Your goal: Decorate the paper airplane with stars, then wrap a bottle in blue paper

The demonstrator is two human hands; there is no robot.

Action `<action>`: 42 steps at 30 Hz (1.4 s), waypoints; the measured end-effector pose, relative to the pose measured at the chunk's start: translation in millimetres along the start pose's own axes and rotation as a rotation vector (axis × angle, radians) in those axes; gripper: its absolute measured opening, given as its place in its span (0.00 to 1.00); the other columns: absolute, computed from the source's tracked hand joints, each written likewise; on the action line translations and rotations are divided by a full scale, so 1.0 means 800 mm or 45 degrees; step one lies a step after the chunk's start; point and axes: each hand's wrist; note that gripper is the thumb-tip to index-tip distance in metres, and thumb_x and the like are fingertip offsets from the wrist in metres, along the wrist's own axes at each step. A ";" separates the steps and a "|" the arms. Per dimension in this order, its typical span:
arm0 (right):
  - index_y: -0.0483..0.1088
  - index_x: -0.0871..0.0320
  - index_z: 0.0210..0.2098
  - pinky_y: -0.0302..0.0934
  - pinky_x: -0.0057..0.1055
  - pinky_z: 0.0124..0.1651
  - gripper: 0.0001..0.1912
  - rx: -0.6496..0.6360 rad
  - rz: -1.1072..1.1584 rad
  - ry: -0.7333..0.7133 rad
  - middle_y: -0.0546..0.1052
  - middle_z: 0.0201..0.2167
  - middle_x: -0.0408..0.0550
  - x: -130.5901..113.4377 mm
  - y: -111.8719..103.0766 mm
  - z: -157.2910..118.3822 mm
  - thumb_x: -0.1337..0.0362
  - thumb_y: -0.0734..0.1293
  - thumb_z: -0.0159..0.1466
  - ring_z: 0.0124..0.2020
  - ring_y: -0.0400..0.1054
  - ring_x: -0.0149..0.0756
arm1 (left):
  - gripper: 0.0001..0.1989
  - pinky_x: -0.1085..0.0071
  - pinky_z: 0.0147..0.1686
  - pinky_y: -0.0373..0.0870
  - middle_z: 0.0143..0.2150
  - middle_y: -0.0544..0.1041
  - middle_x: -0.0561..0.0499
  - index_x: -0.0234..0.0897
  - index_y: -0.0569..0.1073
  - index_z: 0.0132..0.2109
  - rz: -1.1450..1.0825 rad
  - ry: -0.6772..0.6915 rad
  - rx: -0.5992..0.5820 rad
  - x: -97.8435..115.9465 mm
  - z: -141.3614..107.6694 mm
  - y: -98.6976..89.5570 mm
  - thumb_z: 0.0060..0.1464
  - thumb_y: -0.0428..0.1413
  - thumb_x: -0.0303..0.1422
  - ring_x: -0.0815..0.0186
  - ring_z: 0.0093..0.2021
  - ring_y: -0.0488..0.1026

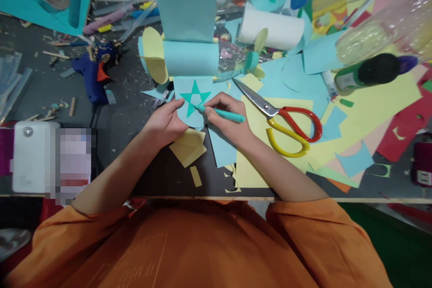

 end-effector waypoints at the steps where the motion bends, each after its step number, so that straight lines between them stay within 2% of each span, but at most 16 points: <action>1: 0.72 0.54 0.26 0.66 0.34 0.29 0.14 -0.006 0.005 0.004 0.76 0.22 0.41 0.000 0.000 0.000 0.51 0.73 0.58 0.25 0.71 0.34 | 0.27 0.57 0.69 0.62 0.55 0.80 0.44 0.31 0.60 0.69 0.003 0.003 -0.005 -0.001 0.001 -0.002 0.65 0.39 0.21 0.57 0.67 0.68; 10: 0.72 0.54 0.24 0.64 0.32 0.26 0.17 -0.102 0.034 0.044 0.75 0.21 0.42 -0.002 -0.001 -0.001 0.48 0.74 0.57 0.22 0.70 0.33 | 0.24 0.58 0.70 0.60 0.55 0.81 0.43 0.29 0.65 0.65 0.017 -0.023 -0.046 -0.001 0.001 -0.006 0.66 0.40 0.23 0.58 0.67 0.69; 14: 0.72 0.54 0.24 0.64 0.32 0.26 0.17 -0.097 0.035 0.053 0.76 0.21 0.42 -0.003 0.000 -0.002 0.48 0.74 0.57 0.22 0.70 0.33 | 0.24 0.58 0.69 0.61 0.55 0.81 0.42 0.27 0.63 0.66 0.017 -0.022 -0.057 -0.001 0.003 -0.006 0.68 0.39 0.24 0.59 0.67 0.69; 18: 0.73 0.54 0.25 0.64 0.32 0.26 0.14 -0.107 0.039 0.059 0.76 0.21 0.42 -0.002 0.000 -0.002 0.52 0.74 0.58 0.22 0.70 0.33 | 0.25 0.59 0.68 0.63 0.56 0.80 0.43 0.27 0.61 0.68 0.014 -0.038 -0.037 0.000 0.001 -0.003 0.68 0.37 0.24 0.60 0.66 0.70; 24: 0.71 0.53 0.23 0.64 0.32 0.26 0.15 -0.050 -0.002 0.054 0.75 0.20 0.42 -0.003 0.002 -0.002 0.51 0.73 0.57 0.22 0.70 0.34 | 0.26 0.60 0.68 0.63 0.57 0.80 0.42 0.27 0.60 0.69 0.003 -0.031 -0.031 0.001 -0.004 0.002 0.68 0.39 0.23 0.58 0.65 0.71; 31: 0.70 0.54 0.23 0.62 0.31 0.27 0.12 0.045 0.020 0.015 0.74 0.20 0.41 -0.003 -0.001 0.001 0.57 0.72 0.57 0.22 0.67 0.31 | 0.26 0.58 0.70 0.60 0.55 0.81 0.42 0.26 0.59 0.70 -0.003 -0.022 0.011 0.001 -0.003 0.004 0.68 0.37 0.22 0.59 0.67 0.68; 38: 0.72 0.54 0.25 0.65 0.33 0.28 0.13 -0.015 0.012 0.044 0.76 0.21 0.41 -0.001 0.000 0.000 0.52 0.73 0.57 0.24 0.70 0.34 | 0.28 0.55 0.69 0.62 0.58 0.79 0.44 0.31 0.58 0.71 -0.014 -0.057 0.004 0.002 -0.005 0.005 0.65 0.40 0.22 0.56 0.68 0.68; 42: 0.71 0.54 0.24 0.65 0.33 0.27 0.15 -0.069 0.019 0.059 0.76 0.21 0.42 -0.002 0.000 -0.001 0.52 0.73 0.57 0.23 0.71 0.34 | 0.28 0.56 0.70 0.61 0.58 0.79 0.43 0.30 0.60 0.70 -0.013 -0.060 -0.025 0.002 -0.004 0.003 0.65 0.40 0.23 0.56 0.68 0.68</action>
Point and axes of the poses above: each hand's wrist, its own z-axis towards the middle knuckle, its own y-axis out of the palm, x = y × z
